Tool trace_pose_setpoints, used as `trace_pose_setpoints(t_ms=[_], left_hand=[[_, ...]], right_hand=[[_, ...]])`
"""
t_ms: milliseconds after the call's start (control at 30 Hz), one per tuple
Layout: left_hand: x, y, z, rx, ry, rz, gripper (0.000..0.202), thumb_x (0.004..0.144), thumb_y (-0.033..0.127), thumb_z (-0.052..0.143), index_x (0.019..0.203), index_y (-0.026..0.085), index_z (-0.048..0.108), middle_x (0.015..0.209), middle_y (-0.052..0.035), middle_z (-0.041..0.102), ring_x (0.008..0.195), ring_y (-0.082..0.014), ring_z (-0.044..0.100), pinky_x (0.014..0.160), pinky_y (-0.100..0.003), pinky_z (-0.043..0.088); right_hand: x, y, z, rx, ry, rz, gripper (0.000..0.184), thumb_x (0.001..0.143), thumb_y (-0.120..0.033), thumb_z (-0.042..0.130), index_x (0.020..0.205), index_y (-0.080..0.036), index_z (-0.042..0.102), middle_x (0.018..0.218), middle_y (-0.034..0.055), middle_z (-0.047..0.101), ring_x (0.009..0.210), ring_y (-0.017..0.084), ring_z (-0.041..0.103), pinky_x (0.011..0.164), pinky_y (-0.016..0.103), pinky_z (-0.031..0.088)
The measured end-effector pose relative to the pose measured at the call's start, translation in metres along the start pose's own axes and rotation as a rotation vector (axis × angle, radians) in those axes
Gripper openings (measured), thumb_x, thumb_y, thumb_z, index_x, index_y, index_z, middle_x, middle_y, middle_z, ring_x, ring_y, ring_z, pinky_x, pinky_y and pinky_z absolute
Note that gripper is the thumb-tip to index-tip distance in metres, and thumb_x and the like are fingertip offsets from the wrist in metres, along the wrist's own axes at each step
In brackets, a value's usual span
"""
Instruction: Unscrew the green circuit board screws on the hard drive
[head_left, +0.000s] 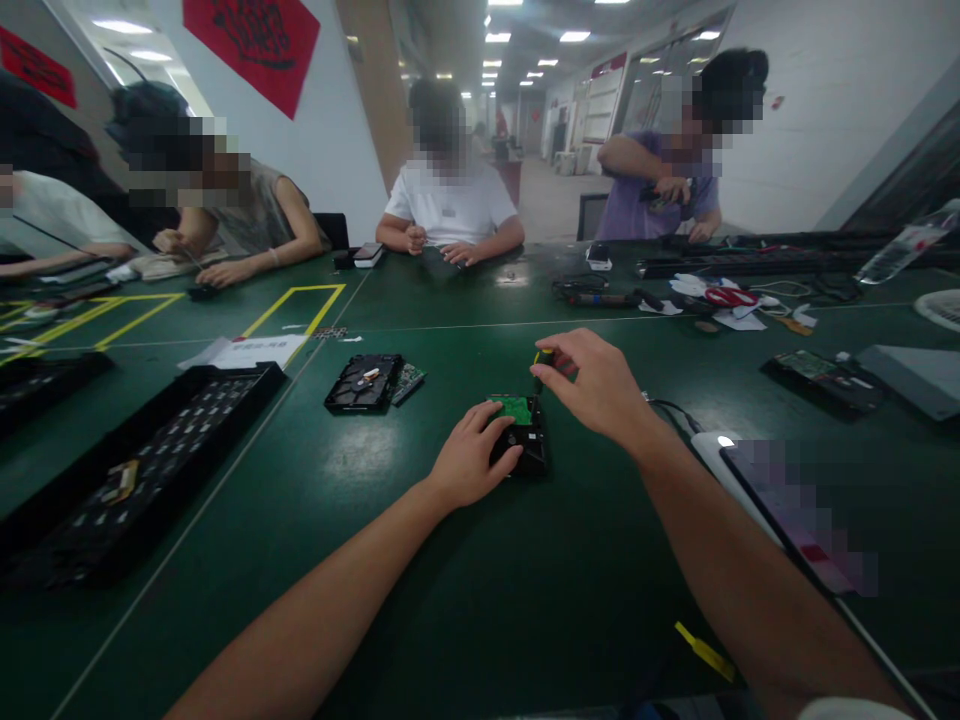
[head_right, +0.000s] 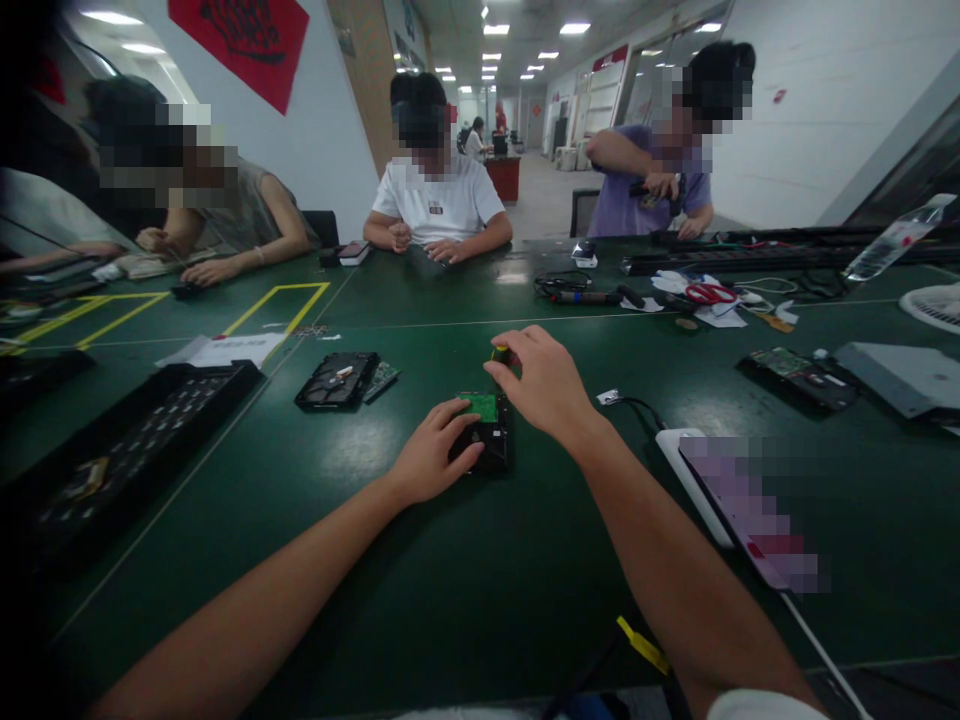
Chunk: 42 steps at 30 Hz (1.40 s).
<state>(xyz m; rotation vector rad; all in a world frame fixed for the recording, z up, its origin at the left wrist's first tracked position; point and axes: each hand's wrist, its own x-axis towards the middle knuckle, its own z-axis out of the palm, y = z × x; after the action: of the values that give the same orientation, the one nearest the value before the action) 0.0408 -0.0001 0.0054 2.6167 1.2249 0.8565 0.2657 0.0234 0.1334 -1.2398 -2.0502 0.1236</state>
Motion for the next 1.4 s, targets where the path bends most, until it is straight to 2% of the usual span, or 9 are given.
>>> trace_pose_setpoints(t_ms=[100,167,467,633,900,1033,1167,1333,1400], left_hand=[[-0.0006,0.0002,0.0006,0.004,0.001,-0.001,0.048,0.1,0.046,0.057,0.139,0.018,0.058,0.148,-0.0164,0.053,0.143,-0.0332,0.046,0.12,-0.055,0.042],[-0.0008,0.0005,0.0005,0.001,0.002,-0.001,0.048,0.099,0.046,0.058,0.139,0.018,0.058,0.148,-0.0164,0.053,0.143,-0.0331,0.046,0.12,-0.054,0.043],[0.0003,-0.0001,0.0004,0.001,-0.003,-0.01,0.049,0.1,0.048,0.057,0.14,0.019,0.058,0.148,-0.0158,0.053,0.144,-0.0333,0.045,0.12,-0.055,0.042],[0.0001,0.0003,0.0001,-0.001,-0.005,-0.008,0.048,0.1,0.047,0.057,0.139,0.02,0.058,0.149,-0.0154,0.053,0.143,-0.0328,0.046,0.12,-0.055,0.042],[0.0,0.0011,-0.0011,-0.019,0.002,-0.01,0.047,0.099,0.046,0.058,0.139,0.022,0.057,0.15,-0.0144,0.052,0.144,-0.0337,0.045,0.119,-0.059,0.043],[0.0003,0.0013,-0.0007,-0.014,-0.005,-0.017,0.047,0.099,0.046,0.058,0.139,0.021,0.058,0.15,-0.0145,0.053,0.144,-0.0334,0.045,0.12,-0.057,0.042],[0.0001,0.001,-0.0001,-0.02,0.002,-0.008,0.047,0.099,0.047,0.058,0.139,0.022,0.058,0.15,-0.0147,0.052,0.144,-0.0333,0.046,0.12,-0.057,0.043],[-0.0001,0.0001,0.0001,-0.012,0.002,-0.007,0.048,0.1,0.047,0.057,0.14,0.02,0.058,0.149,-0.0154,0.053,0.144,-0.0331,0.045,0.12,-0.057,0.042],[-0.0002,-0.0003,0.0003,-0.014,0.002,-0.008,0.048,0.1,0.048,0.057,0.14,0.021,0.058,0.149,-0.0153,0.053,0.144,-0.0334,0.045,0.12,-0.057,0.042]], right_hand=[[-0.001,0.0006,0.0024,0.008,-0.013,-0.041,0.032,0.094,-0.018,0.061,0.126,-0.02,0.068,0.125,0.012,0.07,0.108,0.027,0.068,0.096,0.045,0.055],[-0.0013,0.0006,0.0044,0.0,-0.006,-0.043,0.033,0.094,-0.014,0.058,0.126,-0.019,0.066,0.126,0.0119,0.071,0.108,0.027,0.069,0.096,0.045,0.055],[-0.0003,0.0005,0.0041,-0.032,0.006,-0.002,0.016,0.095,-0.023,0.063,0.111,-0.021,0.062,0.107,0.0099,0.071,0.093,0.025,0.068,0.086,0.04,0.056],[-0.0003,0.0004,0.003,0.029,-0.008,-0.017,0.017,0.095,-0.02,0.062,0.112,-0.021,0.061,0.111,0.0092,0.072,0.096,0.024,0.069,0.087,0.038,0.055],[-0.0012,0.002,0.0034,-0.053,0.05,0.053,0.015,0.092,-0.03,0.069,0.099,-0.022,0.058,0.097,0.0074,0.068,0.083,0.023,0.064,0.074,0.037,0.05],[-0.0015,0.003,0.0034,0.006,0.002,0.023,0.015,0.093,-0.023,0.065,0.106,-0.023,0.059,0.105,0.0085,0.067,0.09,0.024,0.065,0.079,0.038,0.053],[-0.0019,0.0016,0.0033,0.083,-0.049,-0.003,0.025,0.093,-0.016,0.058,0.117,-0.023,0.06,0.117,0.0098,0.066,0.099,0.024,0.067,0.085,0.04,0.055],[-0.002,0.0007,0.0017,0.046,-0.011,0.028,0.018,0.093,-0.029,0.067,0.11,-0.023,0.063,0.11,0.009,0.065,0.094,0.024,0.066,0.083,0.04,0.055],[-0.0015,0.0012,0.0016,0.038,-0.002,0.02,0.015,0.093,-0.028,0.068,0.107,-0.024,0.064,0.107,0.0083,0.066,0.093,0.024,0.066,0.083,0.04,0.055]])
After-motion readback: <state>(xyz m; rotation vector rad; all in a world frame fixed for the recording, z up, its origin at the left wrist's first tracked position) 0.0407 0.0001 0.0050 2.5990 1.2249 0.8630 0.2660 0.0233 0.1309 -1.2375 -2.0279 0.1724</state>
